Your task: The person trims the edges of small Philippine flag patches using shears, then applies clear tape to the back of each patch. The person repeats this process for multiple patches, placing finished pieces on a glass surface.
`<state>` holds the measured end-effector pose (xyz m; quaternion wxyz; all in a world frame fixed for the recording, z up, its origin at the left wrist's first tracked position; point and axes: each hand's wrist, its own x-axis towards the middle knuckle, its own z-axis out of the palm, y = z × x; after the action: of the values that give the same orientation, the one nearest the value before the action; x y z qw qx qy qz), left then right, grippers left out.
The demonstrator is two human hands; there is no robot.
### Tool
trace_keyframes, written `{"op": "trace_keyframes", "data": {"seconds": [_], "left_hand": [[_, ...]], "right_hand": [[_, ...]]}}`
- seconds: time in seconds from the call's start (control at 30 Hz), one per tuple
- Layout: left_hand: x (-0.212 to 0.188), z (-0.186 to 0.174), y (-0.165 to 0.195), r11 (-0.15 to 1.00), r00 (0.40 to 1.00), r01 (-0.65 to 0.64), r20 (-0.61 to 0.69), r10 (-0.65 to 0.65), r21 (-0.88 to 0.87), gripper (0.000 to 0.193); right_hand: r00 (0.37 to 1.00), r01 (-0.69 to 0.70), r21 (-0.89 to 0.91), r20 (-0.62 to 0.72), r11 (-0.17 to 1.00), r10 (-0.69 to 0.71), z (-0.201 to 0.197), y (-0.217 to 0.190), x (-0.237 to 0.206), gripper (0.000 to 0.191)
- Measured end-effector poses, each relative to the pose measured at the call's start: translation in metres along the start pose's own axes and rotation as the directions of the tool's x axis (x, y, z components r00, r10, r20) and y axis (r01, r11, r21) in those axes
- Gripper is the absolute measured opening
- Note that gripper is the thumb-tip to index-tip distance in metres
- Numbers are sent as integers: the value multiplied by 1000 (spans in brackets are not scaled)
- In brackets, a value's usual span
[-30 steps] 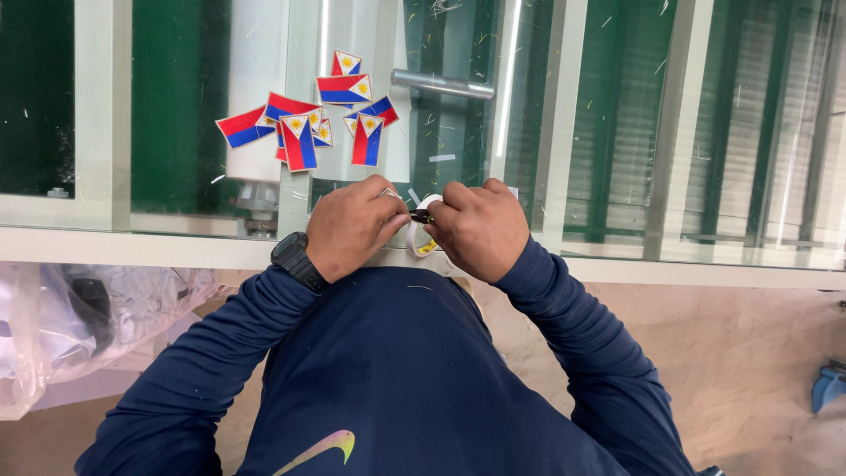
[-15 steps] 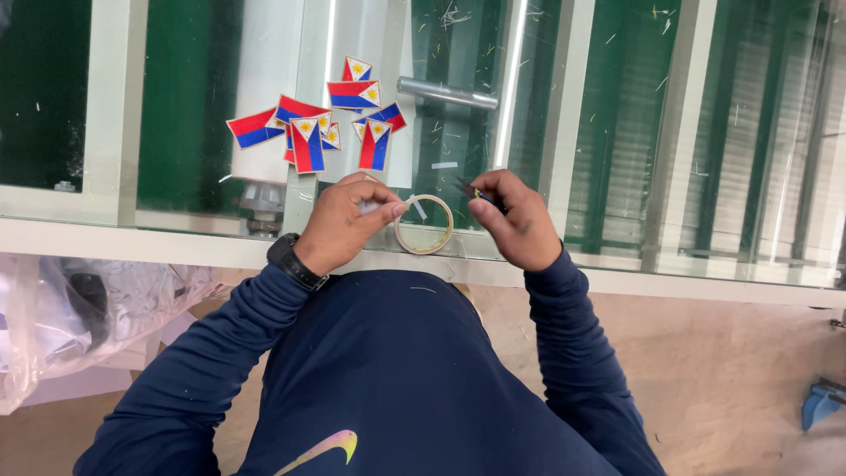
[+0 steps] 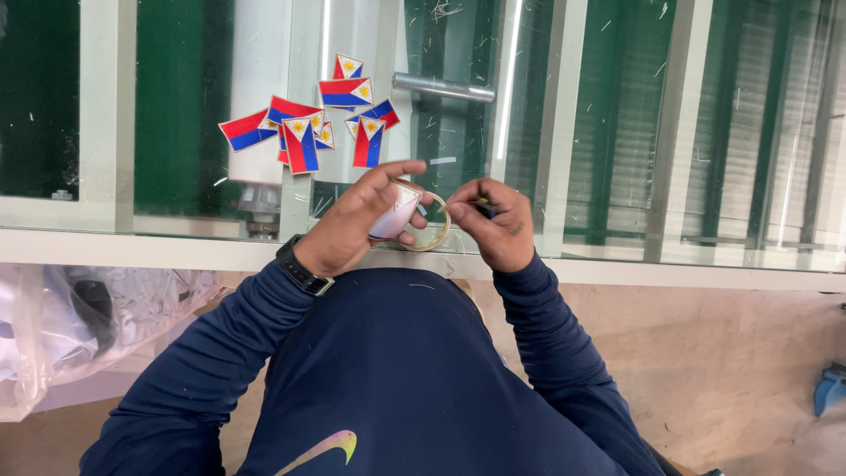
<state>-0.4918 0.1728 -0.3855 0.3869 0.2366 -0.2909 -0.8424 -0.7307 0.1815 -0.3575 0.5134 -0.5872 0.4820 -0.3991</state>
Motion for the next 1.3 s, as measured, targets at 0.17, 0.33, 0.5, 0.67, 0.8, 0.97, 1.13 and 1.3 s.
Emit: {"op": "trace_keyframes", "data": {"seconds": [0.17, 0.33, 0.5, 0.67, 0.8, 0.97, 1.13, 1.3], "left_hand": [[1, 8, 3, 958, 997, 37, 71, -17, -284, 78], [-1, 28, 3, 972, 1000, -10, 6, 12, -236, 97], [-2, 41, 2, 971, 998, -5, -67, -11, -238, 93], [-1, 44, 5, 949, 998, 43, -25, -54, -313, 90], [-1, 46, 8, 953, 996, 85, -2, -90, -292, 88], [4, 43, 11, 933, 973, 232, 64, -224, -274, 81], [9, 40, 17, 893, 903, 421, 171, -395, -160, 72], [14, 45, 17, 870, 867, 491, 134, -481, -52, 67]], "right_hand": [[898, 364, -468, -54, 805, -437, 2, -9, -8, 13], [582, 730, -595, 285, 336, -762, 7, -14, -5, 27], [454, 782, -604, 383, 154, -804, 12, -16, -4, 28], [418, 811, -577, 463, 92, -781, 8, -28, -2, 29], [421, 817, -575, 534, 51, -733, 5, -40, -1, 31], [435, 858, -484, 512, 169, -741, 2, -54, 8, 33], [314, 920, -389, 669, 42, -674, -6, -71, 10, 29], [234, 939, -344, 697, -30, -678, -4, -75, 9, 23]]}}
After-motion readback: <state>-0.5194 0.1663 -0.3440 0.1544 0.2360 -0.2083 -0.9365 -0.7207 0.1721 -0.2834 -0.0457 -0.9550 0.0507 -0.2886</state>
